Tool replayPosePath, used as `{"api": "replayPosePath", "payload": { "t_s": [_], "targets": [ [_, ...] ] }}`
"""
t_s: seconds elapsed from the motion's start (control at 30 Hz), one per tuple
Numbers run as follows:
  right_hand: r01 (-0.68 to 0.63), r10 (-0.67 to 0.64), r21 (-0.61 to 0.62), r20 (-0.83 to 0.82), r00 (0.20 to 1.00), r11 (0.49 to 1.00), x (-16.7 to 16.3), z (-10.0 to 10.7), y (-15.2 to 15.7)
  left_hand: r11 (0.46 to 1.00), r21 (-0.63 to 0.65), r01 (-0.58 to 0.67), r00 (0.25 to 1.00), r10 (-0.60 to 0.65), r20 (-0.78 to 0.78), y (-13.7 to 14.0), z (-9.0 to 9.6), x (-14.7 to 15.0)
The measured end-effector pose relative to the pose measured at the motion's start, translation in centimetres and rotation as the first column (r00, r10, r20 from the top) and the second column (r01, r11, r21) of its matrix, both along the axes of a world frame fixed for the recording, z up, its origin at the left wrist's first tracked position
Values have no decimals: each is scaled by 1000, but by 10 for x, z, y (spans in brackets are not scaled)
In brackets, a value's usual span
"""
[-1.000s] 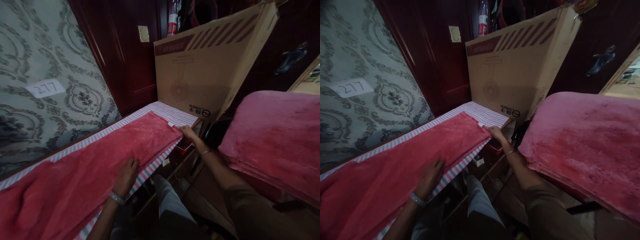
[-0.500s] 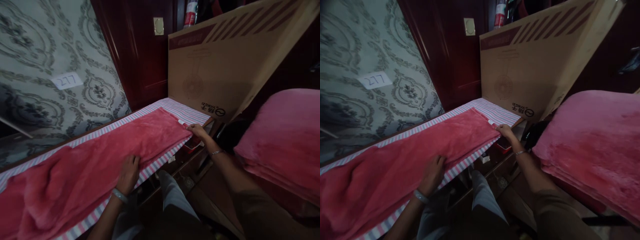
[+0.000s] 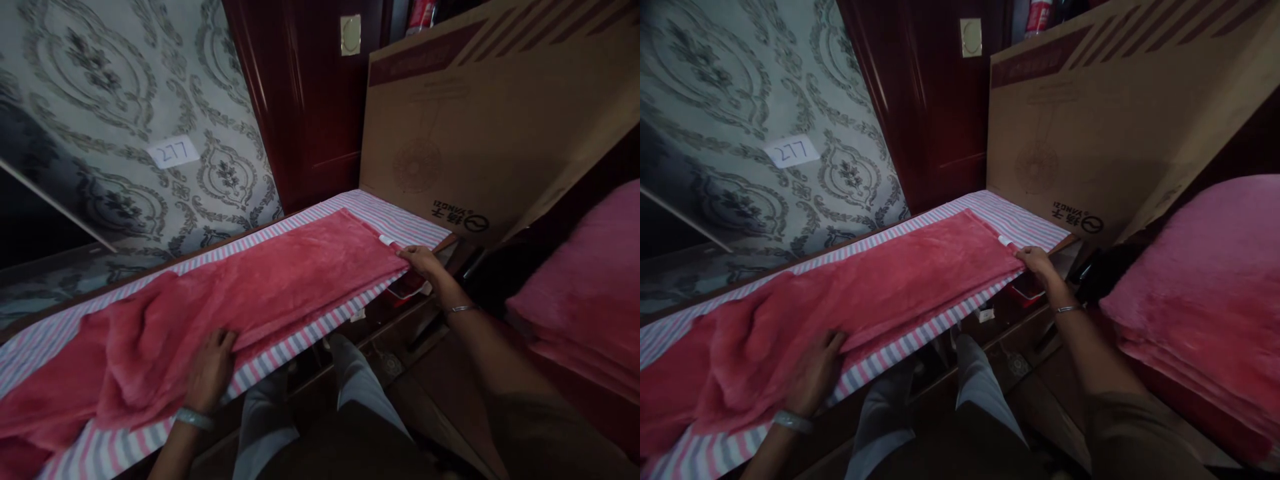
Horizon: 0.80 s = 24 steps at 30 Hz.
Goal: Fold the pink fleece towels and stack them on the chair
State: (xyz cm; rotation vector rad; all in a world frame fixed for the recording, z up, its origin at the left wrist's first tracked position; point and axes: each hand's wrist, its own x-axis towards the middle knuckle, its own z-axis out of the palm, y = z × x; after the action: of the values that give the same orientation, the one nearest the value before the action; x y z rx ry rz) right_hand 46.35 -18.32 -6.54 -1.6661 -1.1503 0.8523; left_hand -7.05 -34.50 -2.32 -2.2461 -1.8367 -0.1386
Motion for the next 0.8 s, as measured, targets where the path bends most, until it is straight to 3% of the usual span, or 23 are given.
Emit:
{"api": "replayPosePath", "payload": {
  "t_s": [0.2,0.3,0.43,0.6,0.8],
  "targets": [
    [-18,18,-21,20,1000,1000,-1,2,-3,996,18,93,992,-94,89,-10,-6,-19],
    [-12,13,-10,20,1000,1000,-2,-1,-1,992,49,113,969,-121,217,-14,-7,-34],
    [19,-19,10,24,1000,1000,-1,-3,6,977,-69,200,894,-153,422,0,19,-40],
    [-46,48,-34,71,996,998,4,9,19,972,-65,226,840,-160,519,67,51,-8],
    [-115,121,-88,62,991,989,-2,25,53,954,-60,294,877,-245,414,184,43,43]
  ]
}}
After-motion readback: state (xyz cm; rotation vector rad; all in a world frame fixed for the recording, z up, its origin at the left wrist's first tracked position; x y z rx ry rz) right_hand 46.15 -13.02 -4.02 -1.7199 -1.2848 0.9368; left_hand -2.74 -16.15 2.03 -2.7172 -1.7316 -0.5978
